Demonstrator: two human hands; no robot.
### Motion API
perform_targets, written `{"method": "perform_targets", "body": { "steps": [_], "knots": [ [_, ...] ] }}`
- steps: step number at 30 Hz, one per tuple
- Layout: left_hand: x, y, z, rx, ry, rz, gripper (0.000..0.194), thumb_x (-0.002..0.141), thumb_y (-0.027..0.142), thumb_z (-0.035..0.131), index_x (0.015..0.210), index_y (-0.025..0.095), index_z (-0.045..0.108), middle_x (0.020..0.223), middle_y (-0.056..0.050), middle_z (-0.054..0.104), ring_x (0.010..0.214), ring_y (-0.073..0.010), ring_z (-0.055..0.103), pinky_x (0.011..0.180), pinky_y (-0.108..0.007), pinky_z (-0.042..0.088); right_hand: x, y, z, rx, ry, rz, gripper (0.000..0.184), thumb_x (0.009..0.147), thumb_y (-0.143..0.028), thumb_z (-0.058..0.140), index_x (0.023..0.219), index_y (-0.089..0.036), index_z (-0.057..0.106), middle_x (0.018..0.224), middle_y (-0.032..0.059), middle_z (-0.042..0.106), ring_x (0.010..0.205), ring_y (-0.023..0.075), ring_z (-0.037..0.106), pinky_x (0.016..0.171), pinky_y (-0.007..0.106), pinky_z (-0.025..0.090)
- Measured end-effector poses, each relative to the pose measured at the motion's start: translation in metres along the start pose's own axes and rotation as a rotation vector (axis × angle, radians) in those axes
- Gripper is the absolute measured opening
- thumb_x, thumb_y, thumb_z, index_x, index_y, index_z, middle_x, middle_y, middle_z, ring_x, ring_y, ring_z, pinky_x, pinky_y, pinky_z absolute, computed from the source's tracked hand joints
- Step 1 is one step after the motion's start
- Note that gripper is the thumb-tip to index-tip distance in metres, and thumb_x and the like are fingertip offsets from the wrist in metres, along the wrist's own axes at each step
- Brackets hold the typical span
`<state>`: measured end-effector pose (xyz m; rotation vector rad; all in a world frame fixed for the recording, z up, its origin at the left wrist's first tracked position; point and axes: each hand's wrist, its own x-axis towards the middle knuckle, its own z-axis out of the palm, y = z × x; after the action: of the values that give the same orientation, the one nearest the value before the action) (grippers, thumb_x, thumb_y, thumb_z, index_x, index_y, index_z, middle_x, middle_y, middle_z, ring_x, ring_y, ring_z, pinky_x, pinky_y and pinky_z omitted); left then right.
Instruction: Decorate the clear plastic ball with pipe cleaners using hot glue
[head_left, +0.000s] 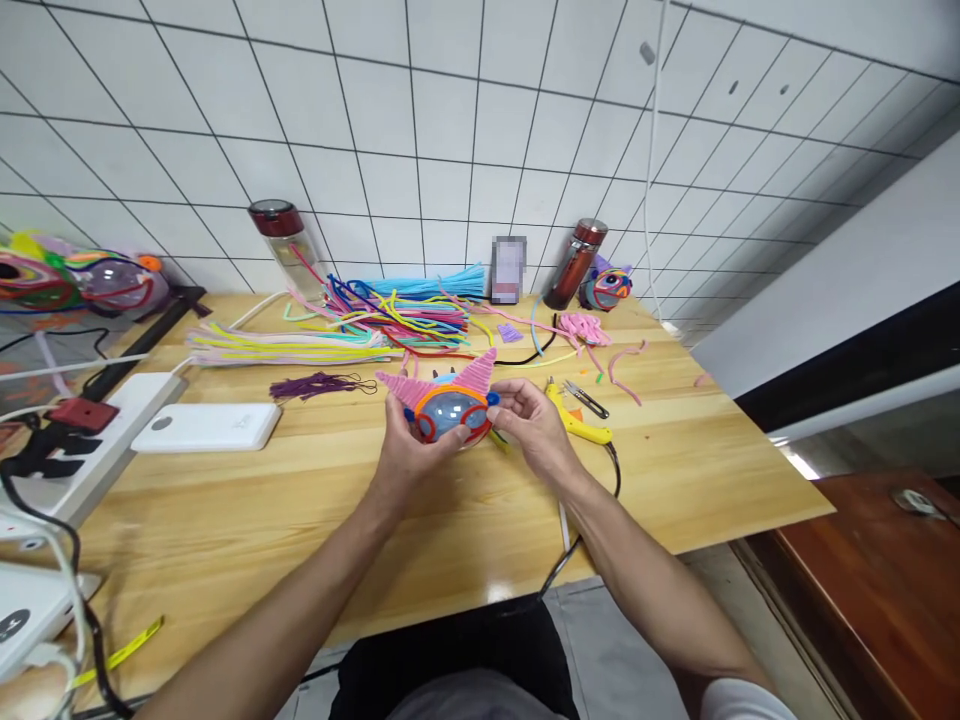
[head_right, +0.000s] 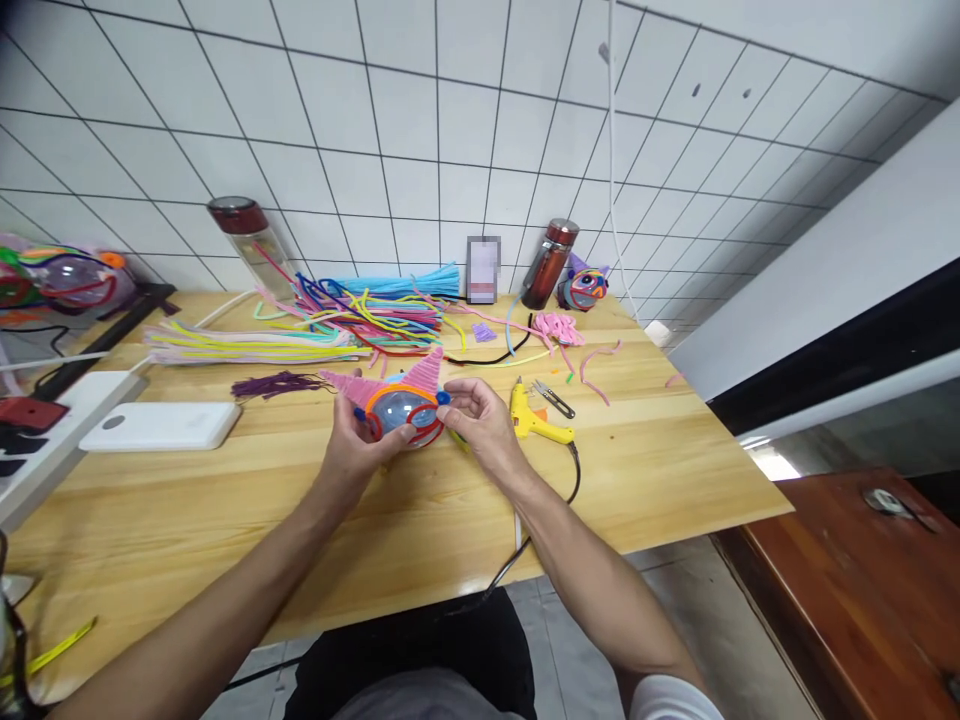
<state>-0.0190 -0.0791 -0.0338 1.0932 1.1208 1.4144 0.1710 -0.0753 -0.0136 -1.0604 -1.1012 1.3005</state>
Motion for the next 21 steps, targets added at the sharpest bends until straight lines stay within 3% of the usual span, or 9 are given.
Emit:
{"method": "perform_targets", "body": {
  "steps": [8, 15, 21],
  "knots": [
    [0.0018, -0.0091, -0.0038, -0.001, -0.003, 0.015, 0.087, 0.058, 0.044, 0.101, 0.123, 0.025, 0.045, 0.119, -0.005, 0.067, 0.115, -0.0261, 0.073, 0.096, -0.036, 0.062, 0.0005, 0.0004, 0.0002, -0.02, 0.002, -0.014, 0.048, 0.069, -0.044, 0.094, 0.107, -0.025, 0.071, 0.093, 0.0002, 0.074, 0.087, 0.0184, 0.07, 0.084, 0.033, 0.057],
    [0.0001, -0.0008, -0.0003, -0.033, 0.005, 0.004, 0.091, 0.057, 0.046, 0.102, 0.125, 0.024, 0.045, 0.118, -0.006, 0.068, 0.112, -0.0261, 0.074, 0.095, -0.037, 0.064, 0.0006, 0.0008, -0.0002, -0.023, -0.004, -0.037, 0.045, 0.071, -0.042, 0.093, 0.107, -0.024, 0.072, 0.093, 0.0004, 0.073, 0.087, 0.0174, 0.068, 0.082, 0.031, 0.056],
    [0.0013, -0.0078, -0.004, -0.024, -0.011, 0.005, 0.094, 0.059, 0.046, 0.103, 0.131, 0.025, 0.047, 0.12, -0.007, 0.07, 0.12, -0.0287, 0.074, 0.101, -0.04, 0.063, 0.0, 0.0006, 0.0007, -0.03, -0.001, -0.044, 0.042, 0.072, -0.039, 0.091, 0.107, -0.024, 0.072, 0.097, 0.0008, 0.073, 0.089, 0.0176, 0.068, 0.083, 0.032, 0.056]
  ]
}}
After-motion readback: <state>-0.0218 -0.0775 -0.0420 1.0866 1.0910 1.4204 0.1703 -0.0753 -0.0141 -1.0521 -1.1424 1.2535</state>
